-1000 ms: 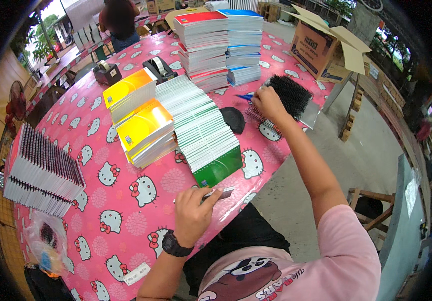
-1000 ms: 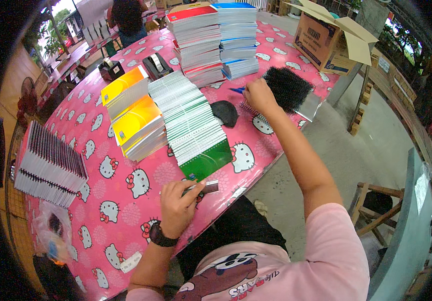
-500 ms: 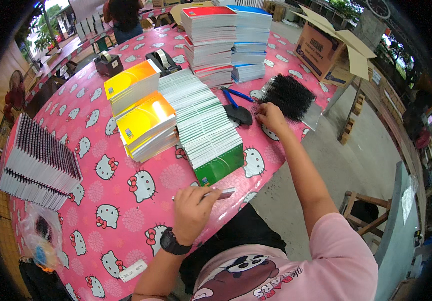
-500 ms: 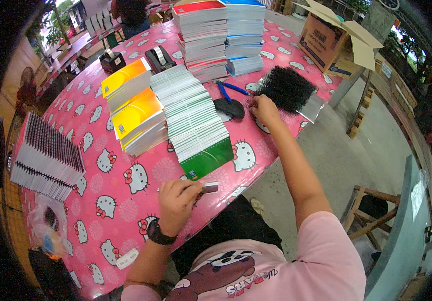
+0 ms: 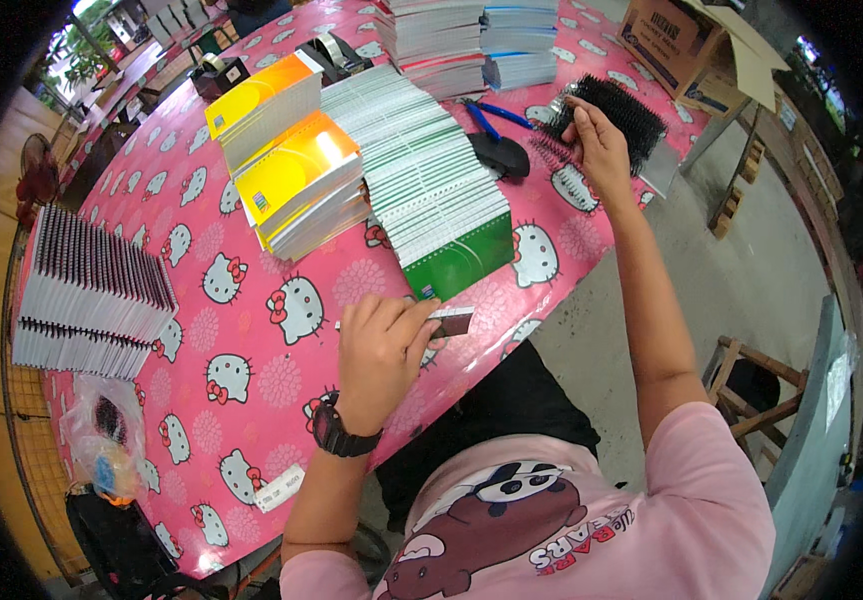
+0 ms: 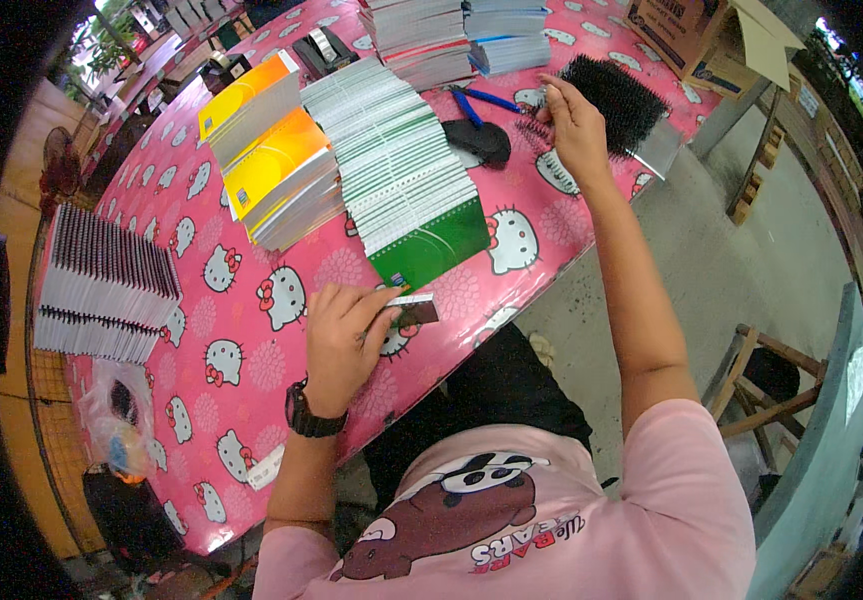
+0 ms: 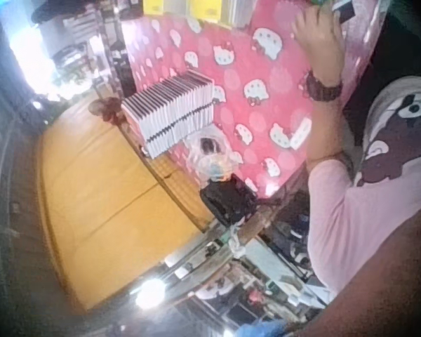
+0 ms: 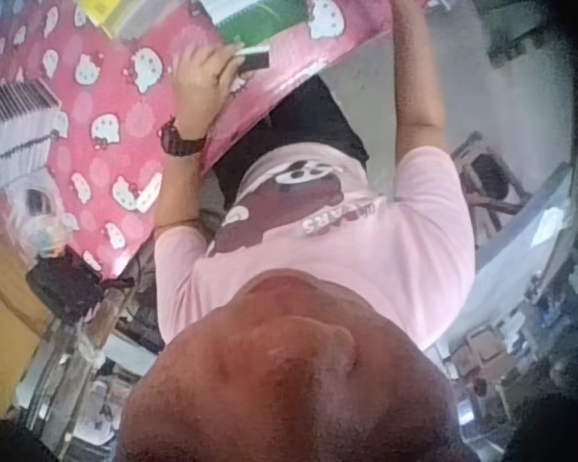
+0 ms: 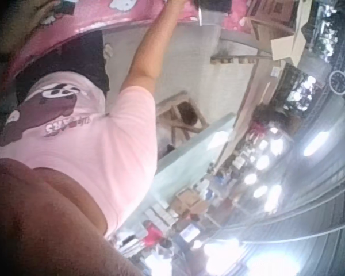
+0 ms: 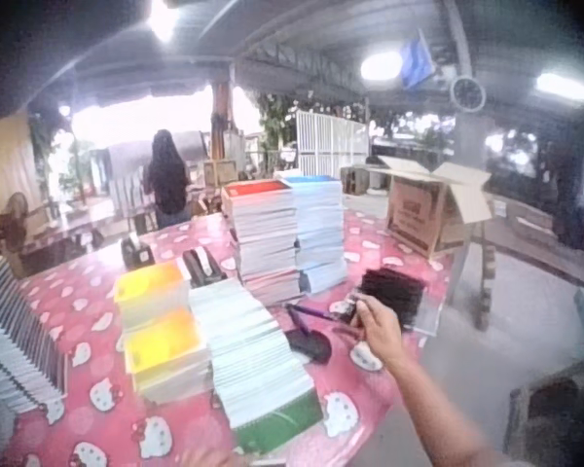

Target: The person sorts stacks of spiral-bound notebooks from a cardboard box onto a table. They handle yellow, red, and blue notebooks, separating them into individual units and arranging them into neat piles on the table surface.

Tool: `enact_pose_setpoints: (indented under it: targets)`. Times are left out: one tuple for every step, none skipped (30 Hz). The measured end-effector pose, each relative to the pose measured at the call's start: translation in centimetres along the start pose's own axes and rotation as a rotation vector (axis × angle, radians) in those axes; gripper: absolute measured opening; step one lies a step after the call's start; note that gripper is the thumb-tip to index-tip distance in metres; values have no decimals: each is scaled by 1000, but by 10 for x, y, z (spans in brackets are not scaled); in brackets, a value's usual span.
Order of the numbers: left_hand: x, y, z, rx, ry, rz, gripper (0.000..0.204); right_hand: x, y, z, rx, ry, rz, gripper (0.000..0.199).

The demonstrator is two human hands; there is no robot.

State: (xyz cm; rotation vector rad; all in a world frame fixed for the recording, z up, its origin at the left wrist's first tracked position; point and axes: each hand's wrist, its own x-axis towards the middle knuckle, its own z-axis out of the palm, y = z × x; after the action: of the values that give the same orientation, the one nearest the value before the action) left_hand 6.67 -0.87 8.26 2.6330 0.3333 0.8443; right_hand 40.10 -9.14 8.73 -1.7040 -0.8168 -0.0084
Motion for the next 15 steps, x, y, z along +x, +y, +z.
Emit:
enact_pose_setpoints:
  targets:
    - [-1, -2, 1, -4, 9, 6, 19, -14, -22, 4, 68, -63, -25, 22]
    - [-2, -4, 2, -9, 23, 7, 19, -34, -53, 6, 84, -239, -8, 20]
    - [-4, -6, 2, -11, 38, 7, 19, -57, -74, 9, 102, -415, 8, 19]
    - [-4, -6, 2, -24, 35, -7, 18, -83, -79, 16, 94, -491, -117, 16]
    - [-2, -4, 3, -43, 30, -14, 17, -104, -83, 19, 81, -558, -240, 16]
    - [-1, -2, 1, -56, 27, -25, 15, -118, -89, 20, 93, -612, -245, 17]
    - [-1, -1, 1, -57, 26, -27, 15, -128, -93, 20, 105, -665, -249, 20]
    - [-1, 0, 0, -58, 25, -32, 15, -134, -91, 20, 108, -670, -196, 21]
    - [0, 1, 1, -64, 23, -32, 14, -140, -86, 20, 106, -671, -141, 21]
    - [0, 1, 1, -66, 21, -29, 14, -145, -81, 20, 104, -673, -86, 22]
    - [0, 1, 2, -68, 19, -26, 14, -148, -79, 22, 119, -652, -72, 21]
    - [0, 1, 2, -69, 20, -23, 14, -148, -79, 23, 108, -631, -101, 22]
    - [-1, 0, 2, -69, 22, -23, 14, -148, -78, 24, 97, -610, -129, 22]
    - [-1, 0, 2, -69, 25, -24, 14, -147, -78, 25, 86, -590, -158, 22]
    - [-1, 0, 2, -69, 30, -21, 14, -146, -78, 25, 75, -597, -190, 23]
